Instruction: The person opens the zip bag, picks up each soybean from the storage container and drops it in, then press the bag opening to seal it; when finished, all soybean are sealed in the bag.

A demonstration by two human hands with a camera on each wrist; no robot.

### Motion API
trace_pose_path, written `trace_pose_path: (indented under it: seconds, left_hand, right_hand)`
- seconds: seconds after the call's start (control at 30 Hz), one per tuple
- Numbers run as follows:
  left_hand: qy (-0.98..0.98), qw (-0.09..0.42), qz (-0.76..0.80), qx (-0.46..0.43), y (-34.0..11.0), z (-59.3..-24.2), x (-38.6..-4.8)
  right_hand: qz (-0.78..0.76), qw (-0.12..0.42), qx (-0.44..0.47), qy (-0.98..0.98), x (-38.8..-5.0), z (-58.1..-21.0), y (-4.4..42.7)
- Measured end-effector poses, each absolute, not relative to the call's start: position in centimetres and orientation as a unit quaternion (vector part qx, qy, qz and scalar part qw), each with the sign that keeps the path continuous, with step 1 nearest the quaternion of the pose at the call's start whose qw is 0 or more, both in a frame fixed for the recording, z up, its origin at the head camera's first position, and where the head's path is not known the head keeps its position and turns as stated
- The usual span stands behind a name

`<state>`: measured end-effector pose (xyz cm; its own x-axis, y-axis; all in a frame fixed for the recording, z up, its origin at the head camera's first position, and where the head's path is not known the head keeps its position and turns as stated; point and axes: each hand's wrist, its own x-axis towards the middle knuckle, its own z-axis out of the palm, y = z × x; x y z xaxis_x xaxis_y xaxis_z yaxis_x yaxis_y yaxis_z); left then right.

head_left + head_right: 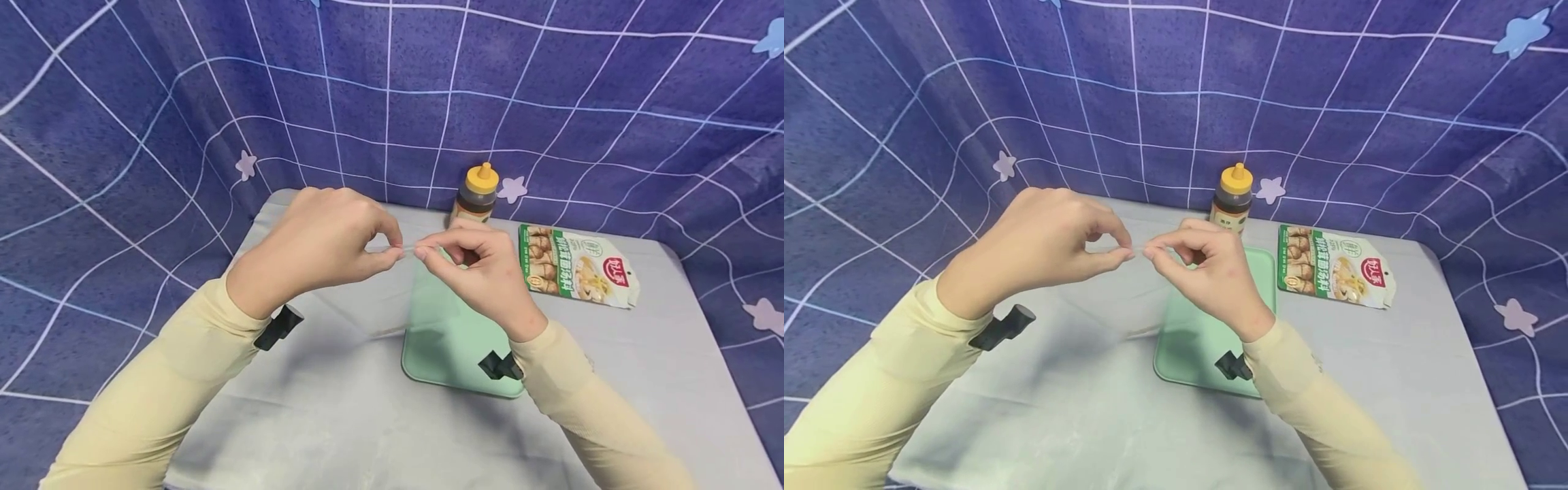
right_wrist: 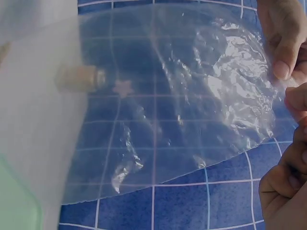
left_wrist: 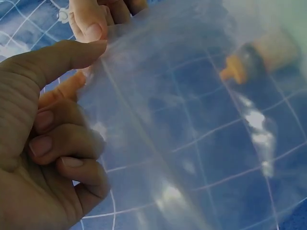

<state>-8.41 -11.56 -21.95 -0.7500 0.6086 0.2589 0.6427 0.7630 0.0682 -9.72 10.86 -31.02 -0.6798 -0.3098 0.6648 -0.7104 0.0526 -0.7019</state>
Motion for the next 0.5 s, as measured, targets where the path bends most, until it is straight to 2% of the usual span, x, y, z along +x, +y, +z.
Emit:
trace_pose_path:
  seconds: [0.27,0.5]
  left_hand:
    - [-0.918,0.115,-0.082,-0.371,-11.20,-22.14,-8.65]
    - [-0.907,0.128,-0.100,-0.388,-10.91,-22.53,-8.56]
  right_hand:
    - [0.579,0.145,0.366,-0.715,-10.07,-31.04,11.11]
    - [0.576,0.175,0.375,-0.705,-9.86,-31.25,11.17]
